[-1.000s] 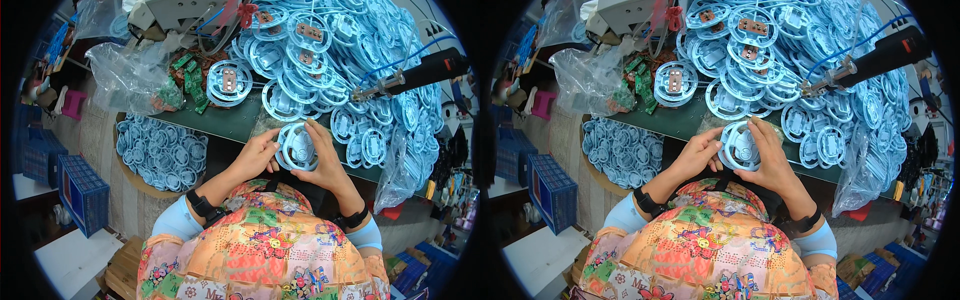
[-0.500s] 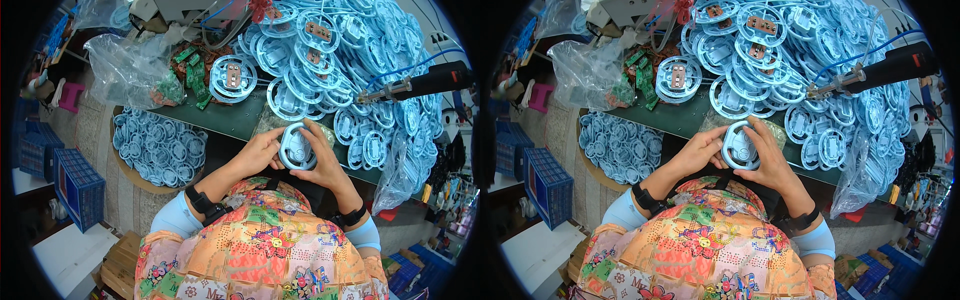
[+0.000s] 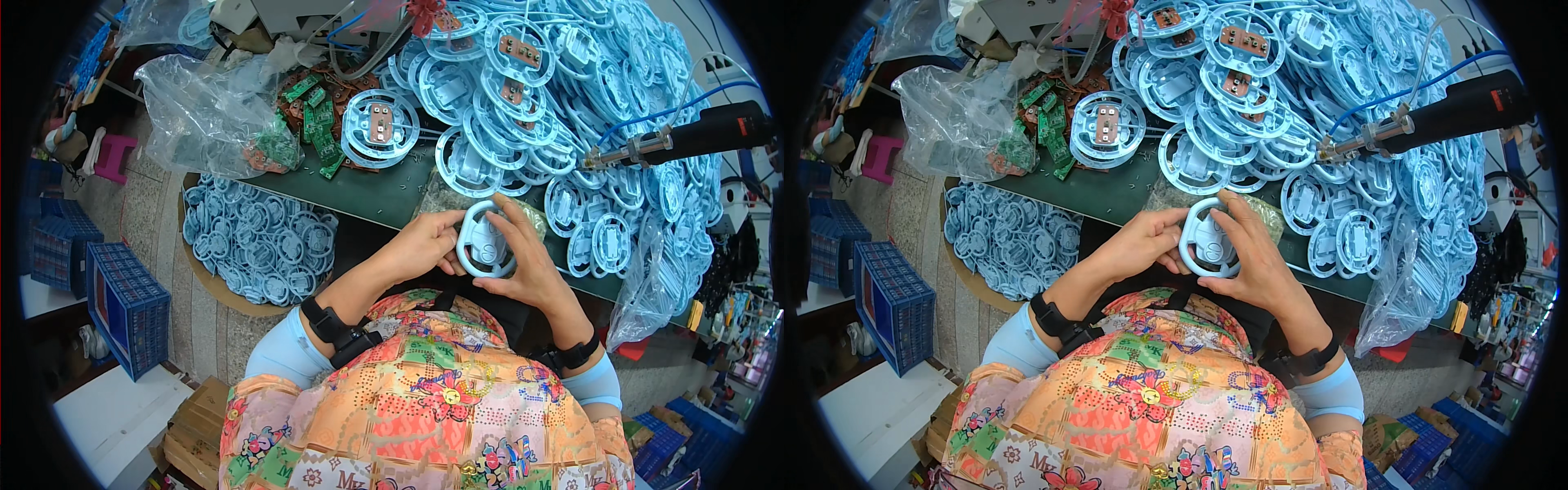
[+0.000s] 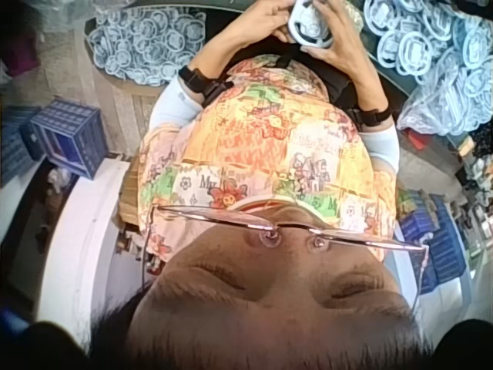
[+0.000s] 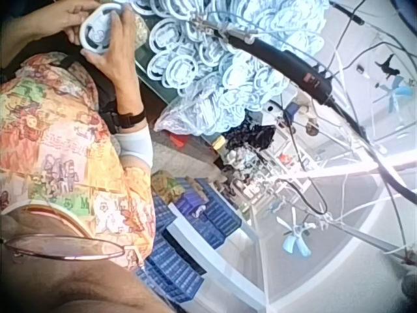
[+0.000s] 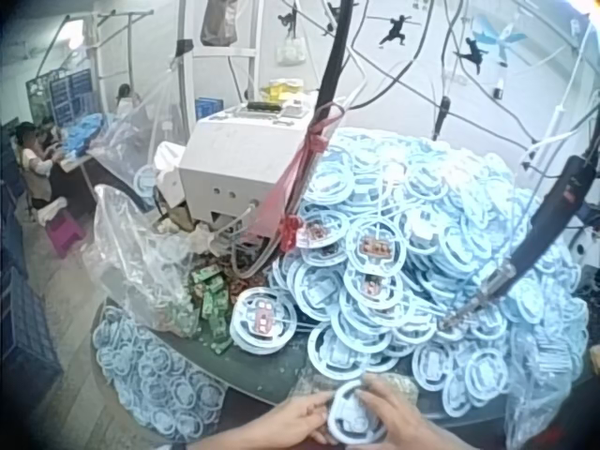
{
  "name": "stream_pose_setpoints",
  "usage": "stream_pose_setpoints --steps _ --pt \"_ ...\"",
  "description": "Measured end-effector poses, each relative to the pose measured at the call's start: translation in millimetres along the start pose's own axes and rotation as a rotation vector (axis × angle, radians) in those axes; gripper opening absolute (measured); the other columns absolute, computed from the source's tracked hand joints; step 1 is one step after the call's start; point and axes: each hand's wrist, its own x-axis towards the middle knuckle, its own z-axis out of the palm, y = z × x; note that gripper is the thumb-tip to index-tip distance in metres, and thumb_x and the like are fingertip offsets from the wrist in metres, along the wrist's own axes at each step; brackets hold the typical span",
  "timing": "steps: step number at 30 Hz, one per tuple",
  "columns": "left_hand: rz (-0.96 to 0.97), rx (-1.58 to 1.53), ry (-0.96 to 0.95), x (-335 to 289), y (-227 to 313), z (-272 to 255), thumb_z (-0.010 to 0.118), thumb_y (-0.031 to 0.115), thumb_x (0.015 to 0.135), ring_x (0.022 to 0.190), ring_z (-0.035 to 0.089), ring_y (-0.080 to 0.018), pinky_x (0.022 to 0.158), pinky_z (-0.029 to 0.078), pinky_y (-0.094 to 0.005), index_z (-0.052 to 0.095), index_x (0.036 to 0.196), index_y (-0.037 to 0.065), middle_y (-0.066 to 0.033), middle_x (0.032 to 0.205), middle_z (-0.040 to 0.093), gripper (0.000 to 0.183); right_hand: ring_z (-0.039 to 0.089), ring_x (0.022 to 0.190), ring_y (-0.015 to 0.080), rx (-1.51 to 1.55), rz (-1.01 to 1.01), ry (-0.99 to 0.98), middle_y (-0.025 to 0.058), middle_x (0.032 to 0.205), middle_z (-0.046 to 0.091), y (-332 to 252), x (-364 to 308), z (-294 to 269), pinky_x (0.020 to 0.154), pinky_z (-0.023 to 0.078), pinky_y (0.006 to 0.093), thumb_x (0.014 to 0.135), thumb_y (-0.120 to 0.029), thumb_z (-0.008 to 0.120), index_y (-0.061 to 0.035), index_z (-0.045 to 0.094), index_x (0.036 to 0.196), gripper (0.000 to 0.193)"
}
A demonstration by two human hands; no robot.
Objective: Assembling small electronic components into circular plastic housings using an electric screwdriver.
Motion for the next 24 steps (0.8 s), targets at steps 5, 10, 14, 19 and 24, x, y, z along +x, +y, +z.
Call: stream_pose_setpoints --steps 5,10,14,19,24 --pt "-0.004 -0.033 0.019 -0.6 -1.0 -0.2 0.044 0.010 0.101 0.078 0.070 -0.0139 0.068 0.057 -0.0237 0.040 0.147 0.002 -0.0083 0.096 0.070 0.047 0.033 0.141 0.0422 -0.026 0.014 0.008 0.0245 0.150 0.036 -0.6 -1.3 -4.3 0.115 0.030 0.0485 0.057 -0.020 0.090 -0.0022 0.046 0.138 0.094" --pt "0.022 -0.025 0.042 0.9 -5.4 -0.1 0.045 0.009 0.100 0.076 0.070 -0.0139 0.067 0.057 -0.0238 0.041 0.146 0.001 -0.0080 0.094 0.070 0.047 0.033 0.141 0.0422 -0.037 0.010 0.011 0.0244 0.150 0.036 1.7 -2.1 -3.3 0.115 0.030 0.0491 0.058 -0.021 0.090 -0.0022 0.046 0.138 0.093" --pt "0.049 0.009 0.060 1.2 -5.8 0.4 0.046 0.008 0.099 0.076 0.070 -0.0140 0.066 0.057 -0.0237 0.041 0.145 0.000 -0.0083 0.093 0.070 0.047 0.033 0.141 0.0423 -0.056 0.016 0.003 0.0244 0.150 0.036 0.8 -2.1 -3.5 0.115 0.029 0.0492 0.058 -0.021 0.090 -0.0017 0.045 0.138 0.094" --pt "0.042 0.034 0.071 2.2 -7.6 0.0 0.046 0.006 0.099 0.076 0.071 -0.0141 0.067 0.057 -0.0238 0.042 0.144 -0.002 -0.0089 0.092 0.070 0.047 0.033 0.141 0.0427 -0.080 0.014 -0.007 0.0245 0.150 0.036 -1.8 -1.8 -4.3 0.115 0.030 0.0491 0.058 -0.020 0.091 -0.0015 0.045 0.138 0.094" --pt "0.030 0.060 0.088 3.0 -6.3 0.7 0.045 0.002 0.096 0.076 0.071 -0.0148 0.067 0.058 -0.0245 0.041 0.144 -0.004 -0.0077 0.089 0.069 0.048 0.034 0.140 0.0433 -0.067 0.031 -0.044 0.0245 0.150 0.036 -4.2 1.1 -9.1 0.115 0.031 0.0491 0.057 -0.019 0.091 -0.0017 0.045 0.137 0.094"
